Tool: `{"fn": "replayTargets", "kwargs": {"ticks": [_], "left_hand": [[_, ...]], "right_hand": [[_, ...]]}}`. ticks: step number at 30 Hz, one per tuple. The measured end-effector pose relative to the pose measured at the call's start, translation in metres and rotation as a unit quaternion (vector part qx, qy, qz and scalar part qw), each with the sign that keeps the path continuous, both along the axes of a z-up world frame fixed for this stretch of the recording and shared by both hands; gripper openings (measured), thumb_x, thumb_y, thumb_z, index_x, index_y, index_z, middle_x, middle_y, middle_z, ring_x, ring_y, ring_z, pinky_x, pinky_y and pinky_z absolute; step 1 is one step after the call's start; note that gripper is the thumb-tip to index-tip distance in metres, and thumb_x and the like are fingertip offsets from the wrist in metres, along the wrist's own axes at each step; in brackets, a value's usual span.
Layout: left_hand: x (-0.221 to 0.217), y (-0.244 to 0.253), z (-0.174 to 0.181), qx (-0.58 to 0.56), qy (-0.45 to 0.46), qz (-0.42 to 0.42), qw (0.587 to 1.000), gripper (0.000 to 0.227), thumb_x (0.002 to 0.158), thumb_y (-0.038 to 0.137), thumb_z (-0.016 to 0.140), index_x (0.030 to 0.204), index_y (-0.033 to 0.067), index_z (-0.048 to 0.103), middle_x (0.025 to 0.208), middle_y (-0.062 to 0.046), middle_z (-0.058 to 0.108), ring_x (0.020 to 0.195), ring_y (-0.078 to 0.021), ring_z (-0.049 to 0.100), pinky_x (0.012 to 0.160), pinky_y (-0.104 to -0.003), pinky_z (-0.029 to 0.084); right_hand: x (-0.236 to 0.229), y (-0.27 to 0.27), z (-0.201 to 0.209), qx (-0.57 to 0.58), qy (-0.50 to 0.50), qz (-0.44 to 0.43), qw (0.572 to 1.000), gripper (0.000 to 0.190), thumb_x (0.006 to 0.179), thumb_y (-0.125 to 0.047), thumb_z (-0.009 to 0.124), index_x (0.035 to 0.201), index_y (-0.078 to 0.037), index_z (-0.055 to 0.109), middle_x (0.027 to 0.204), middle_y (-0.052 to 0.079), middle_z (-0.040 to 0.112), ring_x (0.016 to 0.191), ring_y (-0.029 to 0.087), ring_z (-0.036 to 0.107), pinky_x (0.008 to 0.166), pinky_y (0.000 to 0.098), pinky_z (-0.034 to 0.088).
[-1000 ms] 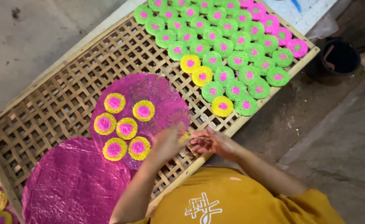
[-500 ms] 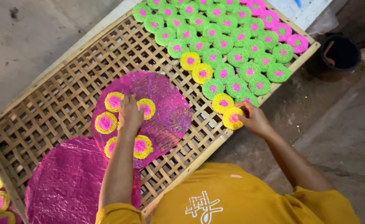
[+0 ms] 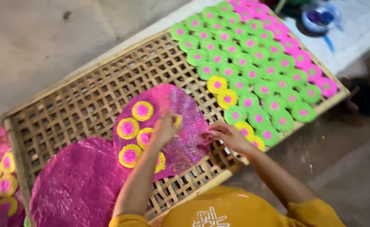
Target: The person by hand places small colorful paper discs onto larger purple circular sheets and onto a bamboo lattice, and later folds some of the finished purple sheets.
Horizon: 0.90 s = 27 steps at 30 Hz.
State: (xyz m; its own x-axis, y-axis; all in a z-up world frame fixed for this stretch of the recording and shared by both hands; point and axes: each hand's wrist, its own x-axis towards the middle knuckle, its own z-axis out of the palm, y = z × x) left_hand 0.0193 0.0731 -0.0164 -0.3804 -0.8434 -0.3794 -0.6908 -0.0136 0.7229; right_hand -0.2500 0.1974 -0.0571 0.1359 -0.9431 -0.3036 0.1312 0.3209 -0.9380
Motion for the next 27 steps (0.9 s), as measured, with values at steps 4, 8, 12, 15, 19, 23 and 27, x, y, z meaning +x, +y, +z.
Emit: {"fn": "replayTargets", "kwargs": {"ticks": [4,8,12,15,19,23,27], "left_hand": [[-0.015,0.027,0.027,-0.072,0.093,0.03,0.993,0.042,0.084,0.029,0.082,0.105,0.001,0.058,0.088,-0.012,0.066,0.077,-0.0227,0.068,0.066,-0.037,0.057],[0.047,0.015,0.027,-0.23,0.008,0.192,0.954,0.049,0.08,0.032,0.084,0.115,0.0037,0.064,0.106,-0.016,0.069,0.095,-0.0347,0.068,0.079,-0.046,0.055],[0.099,-0.008,0.001,-0.239,-0.172,0.219,0.93,0.051,0.085,0.035,0.077,0.124,0.0053,0.063,0.122,-0.017,0.062,0.114,-0.037,0.06,0.093,-0.049,0.051],[0.096,-0.024,-0.015,-0.218,-0.268,0.202,0.917,0.052,0.087,0.04,0.075,0.126,0.008,0.063,0.127,-0.015,0.059,0.12,-0.0354,0.054,0.097,-0.051,0.046],[0.081,-0.045,-0.018,-0.205,-0.272,0.229,0.912,0.048,0.083,0.041,0.077,0.121,0.0128,0.065,0.127,-0.012,0.059,0.123,-0.0339,0.05,0.1,-0.052,0.041],[0.074,-0.059,-0.024,-0.201,-0.228,0.246,0.92,0.037,0.084,0.035,0.077,0.114,0.0142,0.068,0.12,-0.01,0.065,0.12,-0.031,0.056,0.1,-0.05,0.045],[0.076,-0.069,-0.031,-0.139,-0.163,0.27,0.939,0.046,0.083,0.034,0.077,0.117,0.0089,0.059,0.111,-0.012,0.07,0.111,-0.032,0.065,0.094,-0.048,0.051]], "right_hand": [[0.033,-0.094,-0.067,0.126,-0.252,0.002,0.959,0.022,0.104,-0.018,0.066,0.113,0.002,0.063,0.091,0.008,0.069,0.082,0.018,0.068,0.077,0.0356,0.056],[0.015,-0.199,-0.09,0.102,0.032,0.056,0.993,0.035,0.094,-0.012,0.066,0.129,-0.006,0.066,0.094,0.008,0.073,0.07,0.017,0.055,0.062,0.0333,0.043],[0.004,-0.354,-0.071,-0.093,0.125,-0.009,0.988,0.04,0.087,-0.004,0.073,0.126,-0.002,0.067,0.109,0.007,0.07,0.098,0.019,0.067,0.084,0.0345,0.058],[0.012,-0.448,-0.054,-0.098,0.057,-0.03,0.993,0.041,0.085,-0.003,0.074,0.124,-0.004,0.065,0.111,0.007,0.07,0.102,0.02,0.068,0.091,0.0353,0.057],[0.036,-0.511,-0.044,-0.159,0.062,-0.005,0.985,0.043,0.082,0.001,0.072,0.124,-0.004,0.066,0.116,0.008,0.071,0.107,0.022,0.068,0.093,0.0332,0.056],[0.051,-0.523,-0.054,-0.225,0.385,-0.006,0.895,0.045,0.078,-0.012,0.088,0.115,-0.003,0.063,0.111,0.015,0.07,0.105,0.03,0.067,0.09,0.0388,0.051],[0.053,-0.522,-0.054,-0.311,0.536,-0.059,0.783,0.043,0.077,-0.007,0.084,0.114,-0.004,0.062,0.111,0.02,0.067,0.104,0.04,0.064,0.088,0.0477,0.053]]}}
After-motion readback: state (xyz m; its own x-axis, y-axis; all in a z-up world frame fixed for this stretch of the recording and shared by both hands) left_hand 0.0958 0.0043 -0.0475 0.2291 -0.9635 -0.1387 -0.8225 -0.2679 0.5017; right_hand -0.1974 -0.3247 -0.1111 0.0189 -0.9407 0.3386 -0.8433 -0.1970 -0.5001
